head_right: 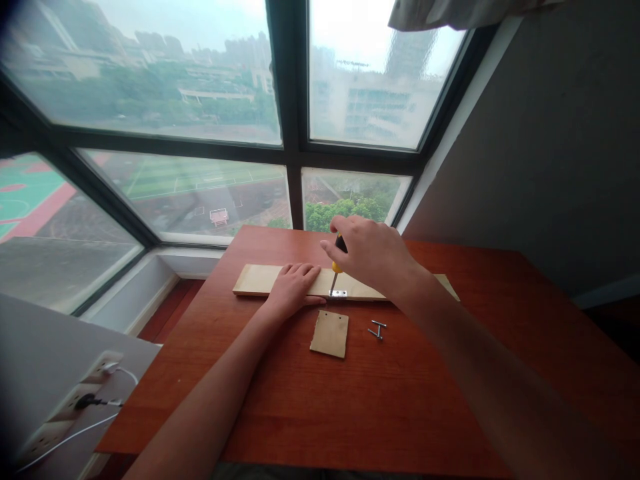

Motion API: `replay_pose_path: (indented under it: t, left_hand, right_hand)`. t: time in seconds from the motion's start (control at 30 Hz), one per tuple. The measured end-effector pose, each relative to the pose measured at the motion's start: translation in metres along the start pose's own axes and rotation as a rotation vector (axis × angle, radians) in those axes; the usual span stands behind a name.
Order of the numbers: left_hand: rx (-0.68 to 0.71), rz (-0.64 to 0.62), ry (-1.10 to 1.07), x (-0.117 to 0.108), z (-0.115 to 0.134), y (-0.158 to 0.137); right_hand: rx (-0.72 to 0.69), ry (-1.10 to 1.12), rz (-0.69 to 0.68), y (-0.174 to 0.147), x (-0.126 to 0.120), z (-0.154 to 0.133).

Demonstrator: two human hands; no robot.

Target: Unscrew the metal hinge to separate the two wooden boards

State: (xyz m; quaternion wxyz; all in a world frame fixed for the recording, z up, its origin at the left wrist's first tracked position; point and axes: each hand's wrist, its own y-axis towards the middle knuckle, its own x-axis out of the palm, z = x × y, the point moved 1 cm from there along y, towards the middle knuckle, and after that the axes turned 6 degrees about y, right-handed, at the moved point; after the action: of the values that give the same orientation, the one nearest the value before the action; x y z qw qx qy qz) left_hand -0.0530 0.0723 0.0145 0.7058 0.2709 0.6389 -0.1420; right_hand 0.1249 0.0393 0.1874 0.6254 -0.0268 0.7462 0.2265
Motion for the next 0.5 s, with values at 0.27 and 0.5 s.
replay_pose_path:
  t: [0.27,0.5]
  left_hand:
    - [0.003,0.012,0.005,0.0017,-0.0004,-0.0006]
    - [0.000,0.002,0.003,-0.0004,0.0002,-0.0003]
  right_hand:
    - [-0.066,0.169,-0.016,-0.0009,0.0020,0.0015]
    - [0.010,0.071,-0.015,-0.0003,0.0006,0.0013]
